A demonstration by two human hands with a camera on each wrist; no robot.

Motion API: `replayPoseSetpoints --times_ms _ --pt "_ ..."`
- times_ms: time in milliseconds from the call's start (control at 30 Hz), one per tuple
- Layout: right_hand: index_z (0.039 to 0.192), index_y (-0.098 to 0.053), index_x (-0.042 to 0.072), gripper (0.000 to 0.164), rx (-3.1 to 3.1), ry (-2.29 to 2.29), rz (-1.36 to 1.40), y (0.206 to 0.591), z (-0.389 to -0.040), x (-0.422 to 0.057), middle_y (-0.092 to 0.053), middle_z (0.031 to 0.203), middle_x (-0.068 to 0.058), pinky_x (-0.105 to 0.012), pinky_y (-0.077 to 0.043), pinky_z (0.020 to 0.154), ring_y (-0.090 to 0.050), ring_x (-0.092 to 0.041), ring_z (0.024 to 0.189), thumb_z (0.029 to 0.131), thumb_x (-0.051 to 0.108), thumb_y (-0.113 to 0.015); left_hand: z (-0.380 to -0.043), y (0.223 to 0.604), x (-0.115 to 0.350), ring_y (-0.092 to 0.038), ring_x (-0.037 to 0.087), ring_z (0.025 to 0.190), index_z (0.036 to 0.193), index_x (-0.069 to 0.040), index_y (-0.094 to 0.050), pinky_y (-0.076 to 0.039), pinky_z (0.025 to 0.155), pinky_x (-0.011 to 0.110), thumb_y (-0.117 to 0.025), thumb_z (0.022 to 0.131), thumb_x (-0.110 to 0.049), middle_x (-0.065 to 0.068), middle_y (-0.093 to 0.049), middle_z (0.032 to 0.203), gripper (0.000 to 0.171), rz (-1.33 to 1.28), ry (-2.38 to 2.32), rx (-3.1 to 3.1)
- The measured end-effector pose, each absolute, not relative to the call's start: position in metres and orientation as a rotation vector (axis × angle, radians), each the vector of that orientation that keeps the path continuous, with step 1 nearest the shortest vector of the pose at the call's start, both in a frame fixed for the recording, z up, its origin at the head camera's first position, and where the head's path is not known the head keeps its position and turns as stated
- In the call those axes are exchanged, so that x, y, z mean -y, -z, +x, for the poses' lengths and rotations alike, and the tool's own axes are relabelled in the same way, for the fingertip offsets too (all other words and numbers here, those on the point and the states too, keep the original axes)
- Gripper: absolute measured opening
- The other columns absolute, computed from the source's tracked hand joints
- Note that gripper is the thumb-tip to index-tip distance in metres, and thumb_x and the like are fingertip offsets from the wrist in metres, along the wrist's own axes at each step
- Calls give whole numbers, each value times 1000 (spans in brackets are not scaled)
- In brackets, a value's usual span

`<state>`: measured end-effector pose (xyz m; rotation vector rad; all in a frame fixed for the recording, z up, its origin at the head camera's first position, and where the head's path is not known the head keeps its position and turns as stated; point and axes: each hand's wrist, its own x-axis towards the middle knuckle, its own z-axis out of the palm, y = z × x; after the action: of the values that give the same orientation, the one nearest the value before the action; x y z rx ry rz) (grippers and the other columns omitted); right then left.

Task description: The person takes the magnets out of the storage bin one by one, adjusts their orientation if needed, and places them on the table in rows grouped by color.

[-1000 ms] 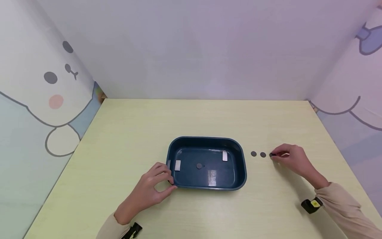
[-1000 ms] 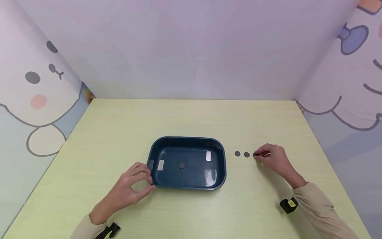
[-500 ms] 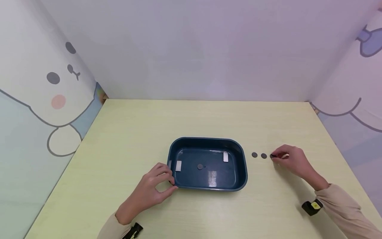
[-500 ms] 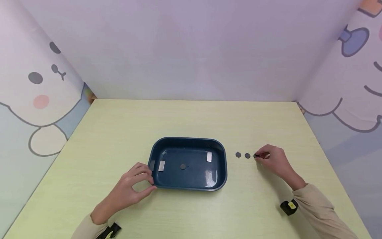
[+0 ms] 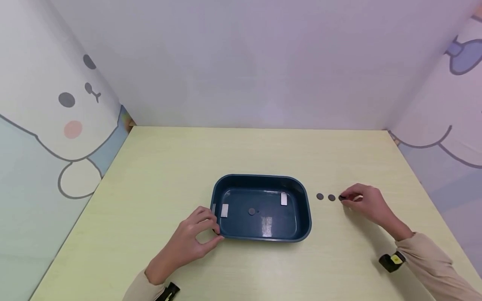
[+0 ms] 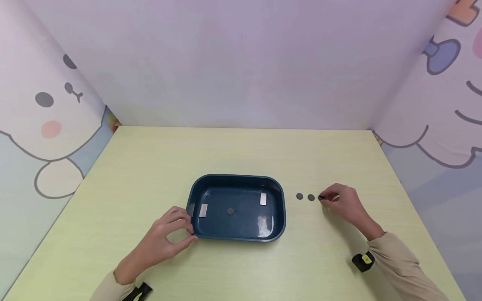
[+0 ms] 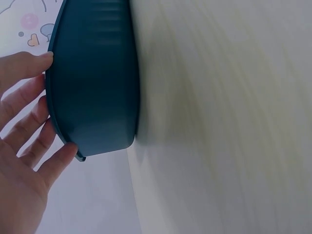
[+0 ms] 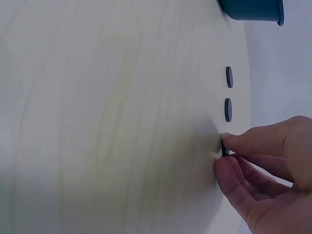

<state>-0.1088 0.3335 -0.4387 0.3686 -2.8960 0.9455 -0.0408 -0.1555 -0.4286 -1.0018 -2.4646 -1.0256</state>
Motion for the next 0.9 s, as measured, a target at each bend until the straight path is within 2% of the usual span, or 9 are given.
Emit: replayPoseSetpoints --times_ms 233,633,900 --pt "90 -71 1 19 2880 -968 342 436 -108 -334 -66 82 -6 -20 -50 58 -56 -3 67 73 0 -78 -41 427 156 -50 10 93 78 -22 -64 -42 82 15 -80 75 -21 -10 -57 89 16 -1001 1028 2467" --pt "102 -68 0 23 2836 -1251 311 410 -102 -323 -66 96 -17 -15 -50 68 -60 -5 78 82 11 -74 -41 427 155 -50 11 93 78 -22 -64 -43 82 15 -80 75 -20 -10 -57 89 17 -1013 1038 2453" --pt "103 -67 5 21 2813 -1355 359 392 -98 -307 -65 97 -9 -18 -52 71 -62 -10 81 84 12 -72 -40 425 154 -51 10 93 78 -22 -64 -44 82 17 -80 74 -19 -10 -57 89 17 -1008 1035 2452"
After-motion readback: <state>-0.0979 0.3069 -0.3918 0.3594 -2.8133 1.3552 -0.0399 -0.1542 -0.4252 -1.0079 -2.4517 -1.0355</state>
